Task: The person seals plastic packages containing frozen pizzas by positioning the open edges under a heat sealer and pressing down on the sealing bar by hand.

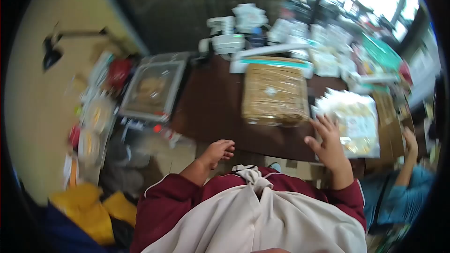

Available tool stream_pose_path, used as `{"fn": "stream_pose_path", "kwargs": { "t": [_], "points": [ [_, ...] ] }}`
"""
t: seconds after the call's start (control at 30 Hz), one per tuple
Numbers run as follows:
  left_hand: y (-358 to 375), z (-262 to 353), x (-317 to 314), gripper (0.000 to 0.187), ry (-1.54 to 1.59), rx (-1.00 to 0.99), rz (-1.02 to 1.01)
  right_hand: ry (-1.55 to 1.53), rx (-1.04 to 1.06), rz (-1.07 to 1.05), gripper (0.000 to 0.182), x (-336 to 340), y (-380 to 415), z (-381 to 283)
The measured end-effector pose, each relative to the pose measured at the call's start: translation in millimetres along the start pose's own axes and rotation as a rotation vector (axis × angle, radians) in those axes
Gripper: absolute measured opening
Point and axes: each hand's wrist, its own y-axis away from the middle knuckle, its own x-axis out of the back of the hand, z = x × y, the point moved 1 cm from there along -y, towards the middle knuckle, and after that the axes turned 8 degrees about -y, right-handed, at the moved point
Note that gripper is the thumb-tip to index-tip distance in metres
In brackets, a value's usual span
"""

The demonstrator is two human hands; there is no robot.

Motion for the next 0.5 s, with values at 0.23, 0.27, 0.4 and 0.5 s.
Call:
{"fn": "stream_pose_path", "kwargs": {
  "t": [0.23, 0.27, 0.4, 0.5],
  "points": [
    [83, -93, 143, 0.026, 0.262, 0.012, 0.264, 0.333, 0.178, -0.846, 0.066, -167, -2, -94],
    [98, -108, 163, 0.027, 0.293, 0.017, 0.318, 0.315, 0.223, -0.936, 0.067, -193, 0, -99],
    [144, -172, 230, 0.027, 0.497, 0.132, 0.449, 0.219, 0.324, -1.127, 0.068, -260, 0, -140],
    [162, -206, 259, 0.028, 0.609, 0.186, 0.528, 0.171, 0.378, -1.111, 0.069, -272, -7, -184]
  ]
}}
